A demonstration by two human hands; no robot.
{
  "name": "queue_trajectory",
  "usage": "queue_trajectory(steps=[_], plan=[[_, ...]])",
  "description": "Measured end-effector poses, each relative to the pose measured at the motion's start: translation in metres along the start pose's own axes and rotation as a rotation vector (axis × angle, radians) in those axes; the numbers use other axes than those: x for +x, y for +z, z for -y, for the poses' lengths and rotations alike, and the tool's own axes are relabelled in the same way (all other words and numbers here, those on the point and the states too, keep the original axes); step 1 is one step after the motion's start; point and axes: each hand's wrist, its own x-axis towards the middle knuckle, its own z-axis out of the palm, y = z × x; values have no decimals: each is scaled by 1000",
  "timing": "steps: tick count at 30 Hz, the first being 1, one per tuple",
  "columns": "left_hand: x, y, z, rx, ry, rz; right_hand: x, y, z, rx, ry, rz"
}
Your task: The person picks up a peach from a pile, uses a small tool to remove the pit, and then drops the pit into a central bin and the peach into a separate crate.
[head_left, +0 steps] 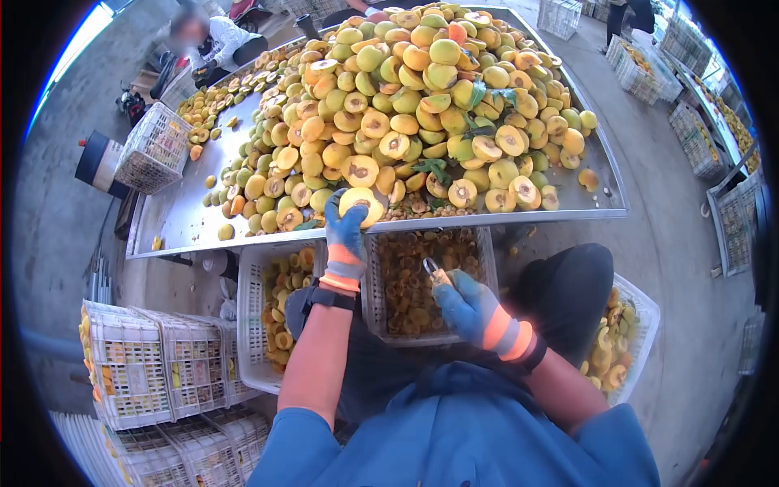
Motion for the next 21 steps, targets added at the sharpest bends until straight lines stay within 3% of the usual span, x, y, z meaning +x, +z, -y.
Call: queue_trajectory(steps=[1, 2, 5, 6, 9, 11, 12, 21], plan=[[-13, -6, -7, -398, -143, 73, 1, 1, 5, -42, -41, 21], [-33, -3, -18, -542, -266, 105, 3, 1, 9, -85, -81, 42], [-93, 23, -45, -685, -348, 31, 1, 6, 28, -230, -216, 76], [-106, 25, -46, -728, -342, 97, 2, 9, 30, -241, -241, 65], [-133, 30, -43, -753, -282, 188, 2, 15, 26, -300, -289, 28], [-144, 36, -39, -757, -266, 157, 2, 16, 18, -379, -266, 7], [-151, 40, -39, -726, -240, 123, 2, 18, 14, -357, -355, 5], [-176, 45, -20, -654, -72, 38, -14, 32, -6, -389, -226, -53]])
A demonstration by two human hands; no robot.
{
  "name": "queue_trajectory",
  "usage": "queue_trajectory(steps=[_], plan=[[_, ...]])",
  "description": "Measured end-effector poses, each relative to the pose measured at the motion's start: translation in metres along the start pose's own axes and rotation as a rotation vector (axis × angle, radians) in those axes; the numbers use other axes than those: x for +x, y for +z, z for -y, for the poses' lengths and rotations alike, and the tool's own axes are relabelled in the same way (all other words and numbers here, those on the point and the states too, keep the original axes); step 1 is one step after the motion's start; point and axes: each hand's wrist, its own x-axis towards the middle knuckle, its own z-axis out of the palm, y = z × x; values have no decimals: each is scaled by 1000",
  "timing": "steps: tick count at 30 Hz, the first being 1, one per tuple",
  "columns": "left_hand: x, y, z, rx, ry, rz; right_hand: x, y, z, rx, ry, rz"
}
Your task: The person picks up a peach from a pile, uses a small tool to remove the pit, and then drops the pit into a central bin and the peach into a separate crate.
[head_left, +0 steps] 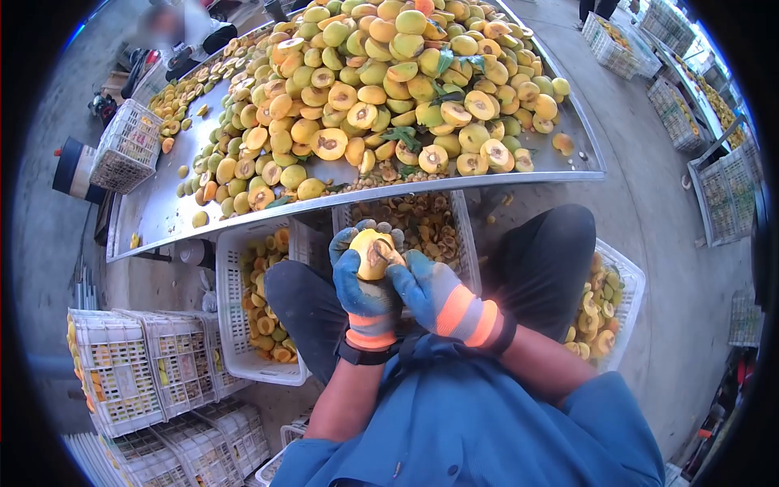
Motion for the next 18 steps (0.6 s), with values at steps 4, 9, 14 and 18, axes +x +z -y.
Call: queue_trajectory(steps=[4, 9, 14, 18], plan=[[-6, 4, 5, 72, 51, 13, -2, 6, -6, -65, -78, -16], [-6, -6, 7, 244, 61, -42, -1, -3, 3, -79, -158, 54], [-5, -13, 12, 454, 142, 19, 4, -4, -8, -271, -150, 225], [-6, -10, 7, 504, 96, 41, 4, -10, -23, -448, -474, 281]])
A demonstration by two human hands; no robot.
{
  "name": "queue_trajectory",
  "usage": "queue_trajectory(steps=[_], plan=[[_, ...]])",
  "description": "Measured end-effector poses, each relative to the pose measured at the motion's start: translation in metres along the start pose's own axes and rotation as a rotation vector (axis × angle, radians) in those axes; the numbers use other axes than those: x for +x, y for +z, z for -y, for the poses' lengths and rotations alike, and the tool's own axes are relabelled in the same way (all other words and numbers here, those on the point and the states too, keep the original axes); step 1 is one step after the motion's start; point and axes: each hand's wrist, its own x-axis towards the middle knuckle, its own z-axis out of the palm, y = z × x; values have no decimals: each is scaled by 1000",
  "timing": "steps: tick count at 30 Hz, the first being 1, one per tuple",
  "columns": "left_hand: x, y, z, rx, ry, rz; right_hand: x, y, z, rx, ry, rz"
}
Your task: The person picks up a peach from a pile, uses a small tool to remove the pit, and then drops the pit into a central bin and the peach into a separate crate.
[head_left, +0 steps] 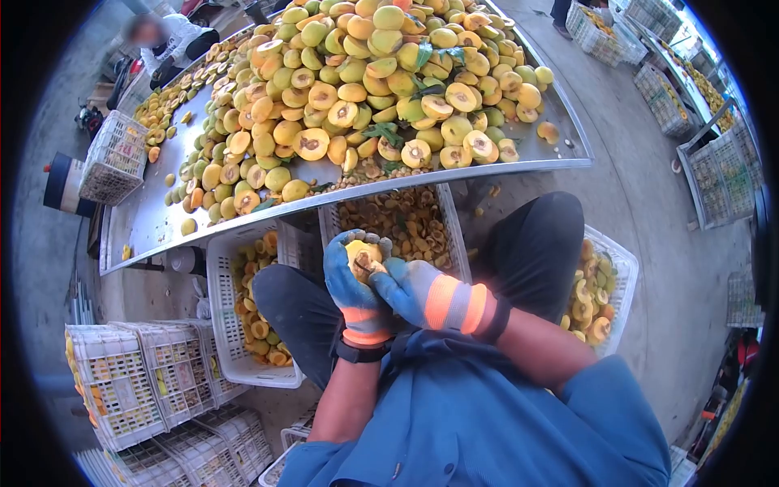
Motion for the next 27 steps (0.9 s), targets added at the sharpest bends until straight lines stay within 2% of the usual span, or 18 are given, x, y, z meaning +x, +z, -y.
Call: queue_trajectory(steps=[3, 5, 6, 7, 9, 12, 15, 18, 21, 24, 25, 27], plan=[[2, 4, -2, 201, 108, 66, -3, 0, -4, -87, -39, -9], [2, 1, -2, 207, 46, 84, -3, 1, -9, 191, 15, -38], [1, -1, -2, 213, 11, 96, -5, 2, -11, 353, 93, 3], [1, -2, -2, 64, -104, 36, -4, 0, -10, 512, 177, 32], [4, -1, -1, -239, -329, -93, 0, -8, -8, 863, 439, 217], [2, -5, 6, -161, -283, -116, 2, -9, -6, 1042, 710, 272], [-1, -11, 10, -329, -335, -16, -2, -21, -8, 1303, 840, 414], [-6, -4, 5, -377, -423, -2, -6, -30, 0, 1568, 901, 406], [-3, -3, 1, -407, -509, 110, -15, -28, -9, 1714, 853, 460], [7, -2, -4, -421, -663, -49, -22, -26, -20, 1750, 818, 463], [8, 0, -9, -557, -636, -174, -24, -29, -21, 1777, 783, 436], [13, -18, -23, 419, 68, 11, -21, -33, -20, 1321, 824, 290]])
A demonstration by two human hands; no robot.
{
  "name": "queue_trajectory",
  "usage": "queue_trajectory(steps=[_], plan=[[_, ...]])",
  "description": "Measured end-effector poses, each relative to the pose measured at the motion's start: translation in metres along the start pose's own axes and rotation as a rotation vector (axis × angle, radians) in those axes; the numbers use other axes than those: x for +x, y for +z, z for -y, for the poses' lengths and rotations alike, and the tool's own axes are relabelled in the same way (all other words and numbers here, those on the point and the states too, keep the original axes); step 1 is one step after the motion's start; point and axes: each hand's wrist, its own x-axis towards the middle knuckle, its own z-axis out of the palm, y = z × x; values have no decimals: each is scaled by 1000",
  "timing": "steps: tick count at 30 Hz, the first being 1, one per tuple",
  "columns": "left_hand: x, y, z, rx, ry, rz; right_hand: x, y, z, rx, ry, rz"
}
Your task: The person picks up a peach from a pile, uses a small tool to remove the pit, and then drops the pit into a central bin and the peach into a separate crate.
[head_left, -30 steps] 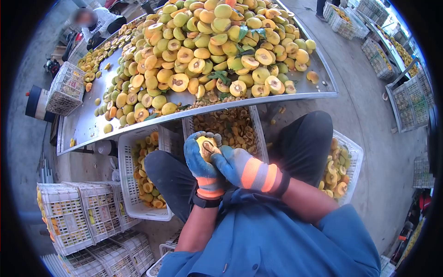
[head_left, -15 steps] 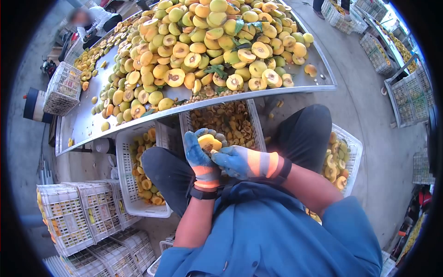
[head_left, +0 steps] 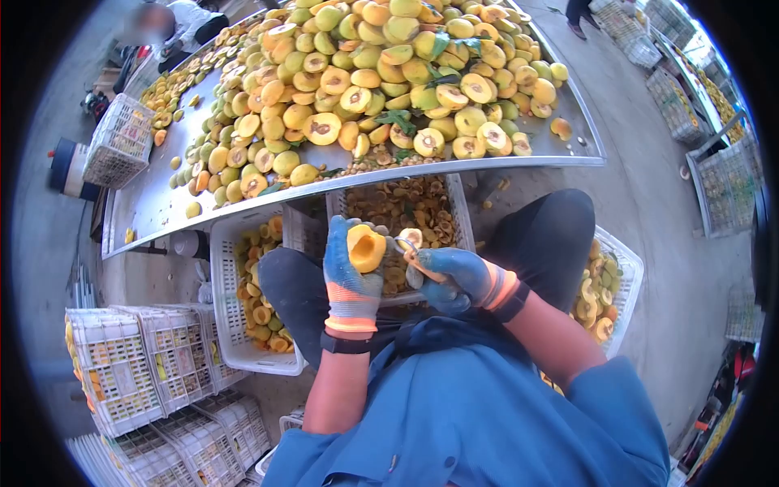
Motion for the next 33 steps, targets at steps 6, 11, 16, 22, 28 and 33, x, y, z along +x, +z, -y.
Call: queue_trajectory(steps=[6, 11, 16, 22, 28, 33], plan=[[41, -133, -26, 1005, 768, -188, 24, -3, -30, -963, -287, -469], [95, -185, -14, 875, 320, -309, 26, -2, -37, -838, -212, -316], [197, -66, -2, 82, -142, -156, 31, -15, -44, -1341, -708, -363], [307, 3, 139, 447, -256, 160, 12, -23, -34, -1009, -406, -468], [280, 16, 113, 239, -250, -48, 18, -28, -34, -661, -597, -507], [212, 7, 67, -671, -444, -172, 21, -27, -26, -582, -829, -435]])
